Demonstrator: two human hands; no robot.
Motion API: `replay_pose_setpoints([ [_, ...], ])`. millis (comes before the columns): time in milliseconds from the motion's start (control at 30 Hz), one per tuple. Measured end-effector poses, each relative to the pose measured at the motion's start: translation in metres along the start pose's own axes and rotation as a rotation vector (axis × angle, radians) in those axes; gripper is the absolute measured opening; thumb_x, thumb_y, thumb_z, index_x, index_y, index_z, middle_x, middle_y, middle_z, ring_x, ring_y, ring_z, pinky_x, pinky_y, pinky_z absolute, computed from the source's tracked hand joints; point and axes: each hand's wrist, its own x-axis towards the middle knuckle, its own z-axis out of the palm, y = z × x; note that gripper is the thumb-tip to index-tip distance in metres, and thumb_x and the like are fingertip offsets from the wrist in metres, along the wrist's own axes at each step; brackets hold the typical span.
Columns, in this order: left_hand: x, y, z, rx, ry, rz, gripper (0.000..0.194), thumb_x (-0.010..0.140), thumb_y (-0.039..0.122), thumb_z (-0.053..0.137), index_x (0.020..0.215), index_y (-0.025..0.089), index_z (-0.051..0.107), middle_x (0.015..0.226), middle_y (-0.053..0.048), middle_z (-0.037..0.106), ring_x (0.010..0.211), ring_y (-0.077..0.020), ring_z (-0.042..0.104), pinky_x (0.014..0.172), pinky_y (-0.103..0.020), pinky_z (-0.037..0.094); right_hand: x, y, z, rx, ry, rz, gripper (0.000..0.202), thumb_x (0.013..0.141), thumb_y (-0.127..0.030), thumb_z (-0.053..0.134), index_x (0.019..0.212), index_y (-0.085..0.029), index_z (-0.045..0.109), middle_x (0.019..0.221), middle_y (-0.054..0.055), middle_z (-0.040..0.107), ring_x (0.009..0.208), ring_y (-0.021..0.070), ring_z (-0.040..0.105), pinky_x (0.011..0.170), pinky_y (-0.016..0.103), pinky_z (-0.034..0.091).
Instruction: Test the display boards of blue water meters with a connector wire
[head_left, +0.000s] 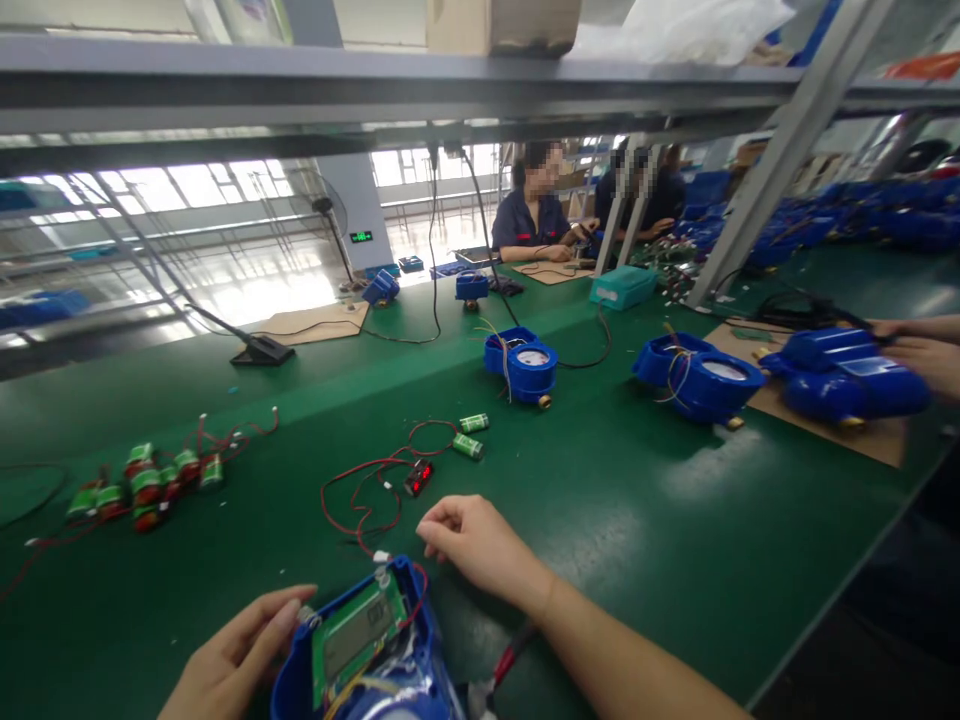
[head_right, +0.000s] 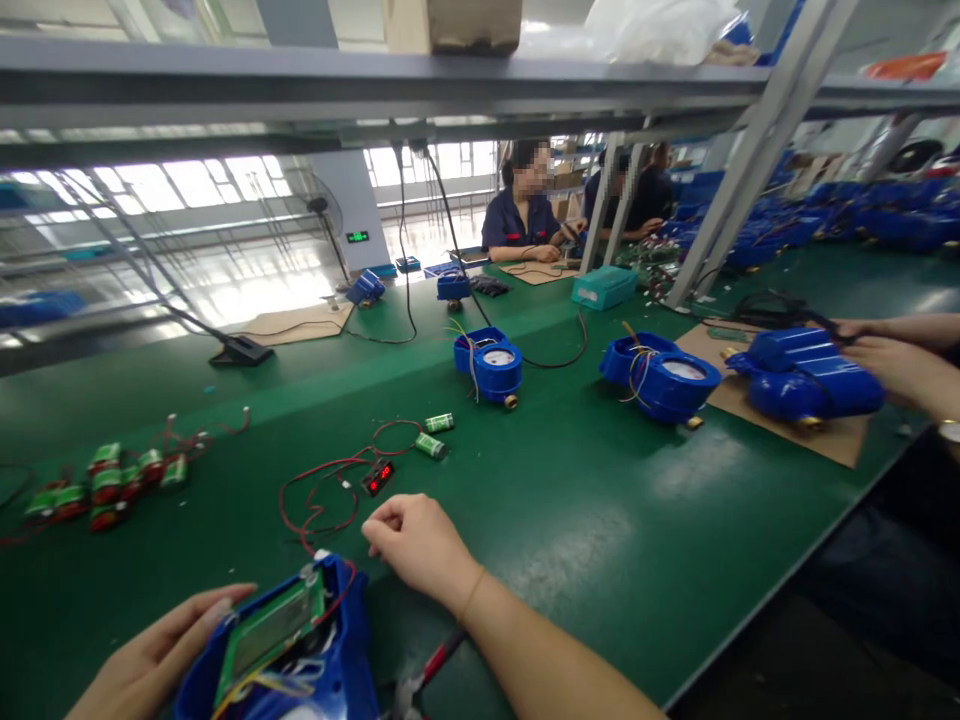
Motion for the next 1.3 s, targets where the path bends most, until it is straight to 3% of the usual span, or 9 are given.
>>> replay_pose_setpoints([
  [100, -0.004, 0.007, 0.002, 0.006, -0.035, -0.032, 0.080, 0.058, 0.082, 0.075, 0.108, 0.019, 0.071, 0.091, -0.007, 0.073, 0.090, -0.0298, 0.069, 0.070, -0.025, 0.059, -0.001, -0.002, -0.001, -0.007, -0.007, 0.000, 0.014, 0.085, -0.020, 0.060, 0.083, -0.010, 0.071, 0.072, 0.006, 0.073, 0.061, 0.0125, 0.063, 0.057, 0.020, 0.045],
  [233, -0.010, 0.011, 0.009, -0.002, 0.040, 0.021, 0.076, 0.062, 0.081, 0.074, 0.105, 0.018, 0.072, 0.081, -0.004, 0.071, 0.085, -0.0272, 0.068, 0.063, -0.023, 0.056, -0.002, -0.004, -0.002, -0.017, -0.008, 0.012, 0.014, 0.086, -0.020, 0.061, 0.084, -0.011, 0.071, 0.073, 0.005, 0.073, 0.063, 0.0128, 0.064, 0.059, 0.020, 0.046],
  [367, -0.015, 0.014, 0.013, -0.030, 0.040, 0.023, 0.075, 0.062, 0.079, 0.075, 0.104, 0.017, 0.071, 0.078, -0.004, 0.070, 0.081, -0.0255, 0.067, 0.061, -0.022, 0.054, -0.002, -0.005, -0.001, -0.022, -0.011, 0.008, 0.014, 0.087, -0.020, 0.061, 0.085, -0.011, 0.071, 0.074, 0.005, 0.073, 0.062, 0.0125, 0.064, 0.059, 0.020, 0.046],
  [567, -0.012, 0.011, 0.010, -0.058, 0.024, -0.001, 0.077, 0.062, 0.078, 0.076, 0.107, 0.016, 0.069, 0.085, -0.005, 0.072, 0.086, -0.0262, 0.068, 0.067, -0.022, 0.055, 0.000, -0.003, -0.001, -0.019, -0.015, 0.003, 0.014, 0.086, -0.020, 0.060, 0.084, -0.011, 0.071, 0.074, 0.006, 0.073, 0.062, 0.0126, 0.064, 0.059, 0.020, 0.046],
  [767, -0.002, 0.000, -0.002, -0.031, -0.088, -0.048, 0.081, 0.064, 0.079, 0.074, 0.115, 0.016, 0.066, 0.095, -0.008, 0.072, 0.092, -0.0283, 0.068, 0.073, -0.024, 0.056, -0.001, -0.002, -0.001, -0.019, -0.018, 0.005, 0.014, 0.086, -0.021, 0.060, 0.084, -0.011, 0.071, 0.073, 0.005, 0.073, 0.062, 0.0128, 0.064, 0.059, 0.021, 0.046],
  [1300, -0.002, 0.000, -0.003, -0.028, -0.092, -0.045, 0.080, 0.067, 0.077, 0.074, 0.116, 0.015, 0.065, 0.093, -0.009, 0.072, 0.090, -0.0293, 0.068, 0.073, -0.028, 0.056, 0.000, -0.004, -0.001, -0.011, -0.021, 0.012, 0.013, 0.086, -0.020, 0.060, 0.084, -0.011, 0.070, 0.073, 0.005, 0.072, 0.063, 0.0128, 0.064, 0.060, 0.021, 0.047],
])
